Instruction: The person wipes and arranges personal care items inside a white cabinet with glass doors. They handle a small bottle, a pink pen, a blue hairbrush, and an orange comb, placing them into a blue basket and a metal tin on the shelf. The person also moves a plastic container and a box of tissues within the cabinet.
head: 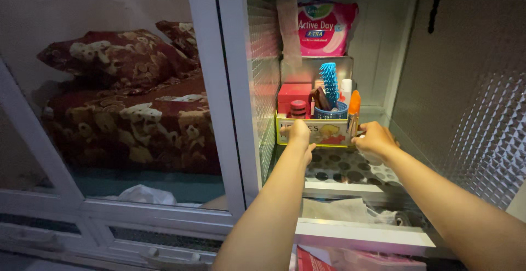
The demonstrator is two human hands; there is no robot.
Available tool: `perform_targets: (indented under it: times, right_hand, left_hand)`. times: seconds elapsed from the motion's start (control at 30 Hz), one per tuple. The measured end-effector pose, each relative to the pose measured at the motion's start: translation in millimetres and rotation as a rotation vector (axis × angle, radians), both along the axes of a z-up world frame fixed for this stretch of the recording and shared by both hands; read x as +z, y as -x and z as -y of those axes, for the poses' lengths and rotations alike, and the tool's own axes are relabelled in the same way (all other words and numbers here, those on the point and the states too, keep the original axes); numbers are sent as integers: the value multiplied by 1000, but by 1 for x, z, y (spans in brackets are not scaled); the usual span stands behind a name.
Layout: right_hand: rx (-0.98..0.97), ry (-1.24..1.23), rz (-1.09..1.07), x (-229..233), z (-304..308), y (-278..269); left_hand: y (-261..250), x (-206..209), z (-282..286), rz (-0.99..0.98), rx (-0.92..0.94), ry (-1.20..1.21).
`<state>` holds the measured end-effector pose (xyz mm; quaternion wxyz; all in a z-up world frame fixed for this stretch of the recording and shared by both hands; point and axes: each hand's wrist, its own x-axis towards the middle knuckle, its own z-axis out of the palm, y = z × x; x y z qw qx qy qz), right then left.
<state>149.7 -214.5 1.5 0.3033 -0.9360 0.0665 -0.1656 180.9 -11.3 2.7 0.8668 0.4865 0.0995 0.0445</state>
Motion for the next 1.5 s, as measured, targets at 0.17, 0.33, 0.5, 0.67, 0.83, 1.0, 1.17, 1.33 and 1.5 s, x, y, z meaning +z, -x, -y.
perform_targets:
  times: [0.17, 0.33, 0.5, 0.67, 0.83, 1.0, 1.17, 1.33, 1.5]
  right_hand:
    - [56, 11, 53, -2, 3, -13]
    - [-14, 54, -7, -1, 3, -27]
    - [-21, 83, 0, -4, 6, -38]
    - [-19, 81, 19, -9, 14, -61]
    - [-26, 108, 19, -13, 19, -80]
    - [-33, 114, 58, -14, 16, -80]
    - [-22, 109, 19, -8, 15, -75]
    - [1, 141, 1, -3, 15, -78]
    - [10, 181, -16, -5, 15, -85]
  left_hand:
    - [-8, 1, 1, -42, 45, 19]
    - [-15, 3, 3, -41, 39, 23]
    - [-23, 1, 4, -40, 61, 48]
    - [-30, -3, 7, -34, 58, 77]
    - [-28, 2, 14, -44, 79, 113]
    - [-18, 20, 18, -59, 81, 133]
    - [-14, 25, 30, -108, 187, -173]
    - [-20, 17, 31, -108, 191, -165]
    - [-18, 8, 24, -98, 155, -142]
